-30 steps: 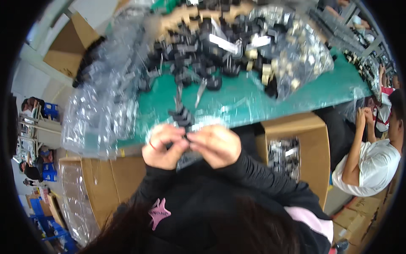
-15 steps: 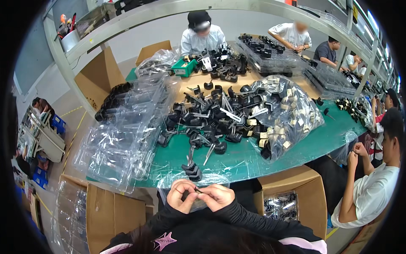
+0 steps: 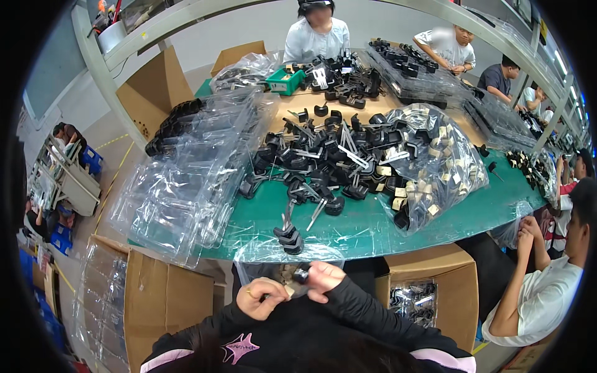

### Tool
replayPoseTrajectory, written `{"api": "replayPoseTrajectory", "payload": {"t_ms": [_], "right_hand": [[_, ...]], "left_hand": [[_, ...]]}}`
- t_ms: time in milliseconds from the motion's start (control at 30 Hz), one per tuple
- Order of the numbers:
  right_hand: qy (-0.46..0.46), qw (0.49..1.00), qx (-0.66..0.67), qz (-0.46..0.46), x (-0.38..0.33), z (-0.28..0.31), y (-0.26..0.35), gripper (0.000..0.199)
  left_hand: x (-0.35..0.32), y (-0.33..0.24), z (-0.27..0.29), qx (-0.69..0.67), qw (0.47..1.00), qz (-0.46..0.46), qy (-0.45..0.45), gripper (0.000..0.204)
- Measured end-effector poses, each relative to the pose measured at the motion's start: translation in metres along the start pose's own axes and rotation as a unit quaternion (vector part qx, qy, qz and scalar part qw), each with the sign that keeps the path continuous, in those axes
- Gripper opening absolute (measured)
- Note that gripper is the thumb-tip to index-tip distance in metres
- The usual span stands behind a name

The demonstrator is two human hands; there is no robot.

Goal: Assembling small black plastic components into brackets at a factory workbench.

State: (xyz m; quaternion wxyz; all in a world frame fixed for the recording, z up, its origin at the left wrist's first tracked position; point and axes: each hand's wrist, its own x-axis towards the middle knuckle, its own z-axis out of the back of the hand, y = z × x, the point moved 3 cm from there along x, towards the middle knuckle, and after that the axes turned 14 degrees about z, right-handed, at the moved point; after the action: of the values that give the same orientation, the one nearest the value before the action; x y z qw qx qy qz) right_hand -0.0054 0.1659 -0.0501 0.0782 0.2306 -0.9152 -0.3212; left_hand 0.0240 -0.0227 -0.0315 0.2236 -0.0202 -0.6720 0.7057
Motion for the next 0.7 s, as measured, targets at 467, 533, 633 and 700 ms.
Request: {"api": "replayPoseTrajectory", "payload": {"t_ms": [467, 533, 633, 700], "right_hand": [[-0.094, 0.985, 0.090, 0.115, -0.014, 0.038, 0.037, 0.014], [-0.088, 0.984, 0.099, 0.120, -0.017, 0.035, 0.040, 0.013], [-0.071, 0.982, 0.115, 0.134, -0.021, 0.037, 0.047, 0.012], [-0.055, 0.978, 0.063, 0.191, -0.027, 0.049, 0.050, 0.015]], "left_hand": [[0.071, -0.008, 0.017, 0.227, 0.823, 0.317, 0.413, 0.035], [0.065, 0.011, 0.011, 0.326, 0.830, 0.221, 0.395, 0.036], [-0.007, 0.097, -0.016, 0.497, 0.832, 0.080, 0.232, 0.063], [-0.022, 0.117, -0.018, 0.570, 0.815, 0.006, 0.104, 0.066]]}}
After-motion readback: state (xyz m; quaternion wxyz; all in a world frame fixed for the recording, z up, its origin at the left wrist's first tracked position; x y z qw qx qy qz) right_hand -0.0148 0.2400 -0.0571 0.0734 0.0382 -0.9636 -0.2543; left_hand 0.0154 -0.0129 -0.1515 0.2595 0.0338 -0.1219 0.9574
